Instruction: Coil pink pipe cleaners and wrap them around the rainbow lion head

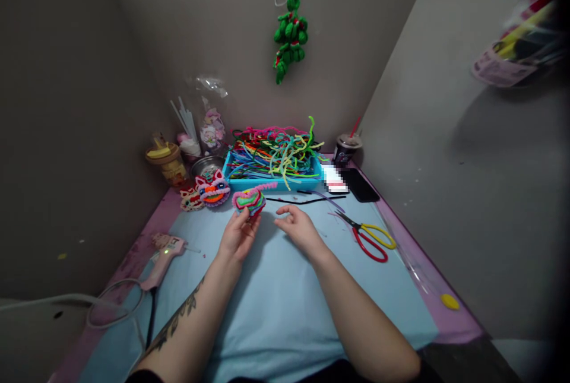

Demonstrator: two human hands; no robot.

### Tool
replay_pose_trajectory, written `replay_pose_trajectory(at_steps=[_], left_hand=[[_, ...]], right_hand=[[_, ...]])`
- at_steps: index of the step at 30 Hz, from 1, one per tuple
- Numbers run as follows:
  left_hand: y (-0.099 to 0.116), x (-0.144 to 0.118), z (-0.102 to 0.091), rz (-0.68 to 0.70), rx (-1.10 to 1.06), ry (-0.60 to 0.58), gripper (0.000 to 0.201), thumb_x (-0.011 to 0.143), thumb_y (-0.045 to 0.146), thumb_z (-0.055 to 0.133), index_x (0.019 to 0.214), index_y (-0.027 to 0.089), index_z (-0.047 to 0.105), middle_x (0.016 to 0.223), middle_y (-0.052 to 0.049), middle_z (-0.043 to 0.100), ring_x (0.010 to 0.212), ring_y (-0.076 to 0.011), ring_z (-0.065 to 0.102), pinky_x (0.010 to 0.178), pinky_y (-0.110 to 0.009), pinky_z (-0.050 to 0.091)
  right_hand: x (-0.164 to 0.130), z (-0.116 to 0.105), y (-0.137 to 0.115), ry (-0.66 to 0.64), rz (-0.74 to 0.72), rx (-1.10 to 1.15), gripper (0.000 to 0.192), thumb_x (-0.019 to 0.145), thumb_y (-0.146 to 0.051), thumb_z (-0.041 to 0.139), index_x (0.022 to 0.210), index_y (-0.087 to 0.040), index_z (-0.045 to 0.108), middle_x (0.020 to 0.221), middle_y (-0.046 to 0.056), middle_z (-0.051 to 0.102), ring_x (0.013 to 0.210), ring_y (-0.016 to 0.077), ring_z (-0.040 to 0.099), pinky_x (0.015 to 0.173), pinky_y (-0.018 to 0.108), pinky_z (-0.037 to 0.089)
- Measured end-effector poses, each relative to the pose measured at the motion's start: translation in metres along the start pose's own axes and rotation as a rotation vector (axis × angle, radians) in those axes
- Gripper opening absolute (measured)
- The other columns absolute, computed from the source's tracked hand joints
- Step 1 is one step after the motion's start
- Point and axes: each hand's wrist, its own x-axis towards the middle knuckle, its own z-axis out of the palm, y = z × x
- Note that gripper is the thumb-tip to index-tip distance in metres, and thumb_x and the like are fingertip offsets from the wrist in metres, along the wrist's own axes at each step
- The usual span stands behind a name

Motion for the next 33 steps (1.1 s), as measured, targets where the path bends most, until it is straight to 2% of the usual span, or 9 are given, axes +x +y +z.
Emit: replay_pose_trajectory(at_steps=[5,8,11,13,15,17,21,28,33], left_hand=[[0.008,0.002,0.0,0.034,-0.039,0.046,0.016,0.077,0.011,0.066,0.092,0.017,0.063,0.086,-0.003,0.073,0.078,-0.0136,0.069,0.072,-0.022,0.054],[0.01,-0.001,0.003,0.048,-0.02,0.031,0.018,0.076,0.01,0.067,0.092,0.017,0.063,0.085,-0.002,0.073,0.074,-0.0124,0.068,0.068,-0.021,0.054],[0.008,-0.005,0.005,0.067,0.073,-0.038,0.029,0.072,0.014,0.072,0.099,0.017,0.063,0.092,-0.003,0.072,0.079,-0.0137,0.068,0.068,-0.021,0.053],[0.006,-0.008,0.007,0.07,0.143,-0.08,0.036,0.069,0.017,0.075,0.103,0.017,0.063,0.097,-0.004,0.072,0.083,-0.0148,0.068,0.071,-0.022,0.053],[0.003,-0.01,0.008,0.06,0.205,-0.113,0.04,0.068,0.021,0.077,0.105,0.018,0.063,0.1,-0.005,0.071,0.088,-0.0167,0.067,0.076,-0.025,0.053],[0.001,-0.011,0.009,0.04,0.258,-0.139,0.042,0.068,0.024,0.078,0.106,0.018,0.062,0.101,-0.006,0.071,0.091,-0.0191,0.067,0.081,-0.028,0.052],[-0.002,-0.012,0.01,0.004,0.316,-0.15,0.043,0.066,0.025,0.079,0.105,0.018,0.062,0.099,-0.006,0.072,0.089,-0.0199,0.068,0.081,-0.029,0.052],[-0.006,-0.012,0.009,-0.009,0.357,-0.186,0.044,0.066,0.024,0.079,0.106,0.016,0.061,0.095,-0.006,0.073,0.082,-0.0187,0.069,0.079,-0.029,0.053],[-0.007,-0.016,0.013,0.015,0.369,-0.221,0.047,0.065,0.023,0.079,0.106,0.015,0.059,0.097,-0.007,0.072,0.086,-0.0195,0.068,0.08,-0.03,0.053]], right_hand=[[0.01,-0.044,0.002,0.408,-0.023,-0.626,0.009,0.075,-0.026,0.06,0.08,-0.023,0.067,0.059,0.002,0.056,0.057,0.0182,0.05,0.054,0.028,0.028],[0.012,-0.064,0.0,0.631,-0.025,-0.751,0.021,0.081,-0.028,0.053,0.093,-0.019,0.068,0.079,0.011,0.064,0.078,0.0267,0.056,0.067,0.035,0.036],[0.014,-0.065,0.002,0.753,-0.198,-0.798,0.029,0.08,-0.028,0.056,0.105,-0.018,0.066,0.114,0.017,0.059,0.11,0.0344,0.048,0.086,0.049,0.035],[0.014,-0.057,0.003,0.709,-0.373,-0.728,0.025,0.079,-0.028,0.058,0.099,-0.018,0.068,0.117,0.015,0.059,0.112,0.0323,0.049,0.09,0.051,0.035],[0.012,-0.046,0.002,0.595,-0.527,-0.592,0.015,0.081,-0.028,0.058,0.079,-0.018,0.069,0.096,0.01,0.068,0.095,0.0259,0.059,0.087,0.045,0.041],[0.007,-0.036,-0.003,0.525,-0.642,-0.486,0.022,0.082,-0.03,0.06,0.064,-0.02,0.065,0.079,0.006,0.068,0.084,0.0222,0.061,0.085,0.042,0.044],[-0.004,-0.023,-0.014,0.492,-0.801,-0.454,0.011,0.083,-0.029,0.061,0.084,-0.022,0.069,0.097,0.008,0.067,0.1,0.024,0.056,0.092,0.043,0.044],[-0.001,-0.017,-0.007,0.311,-0.718,-0.404,0.018,0.085,-0.02,0.055,0.099,-0.022,0.067,0.104,0.008,0.062,0.101,0.0216,0.058,0.091,0.038,0.046],[-0.001,-0.014,-0.002,0.245,-0.624,-0.279,0.013,0.086,-0.022,0.055,0.094,-0.022,0.066,0.092,0.005,0.066,0.087,0.0185,0.062,0.081,0.031,0.05]])
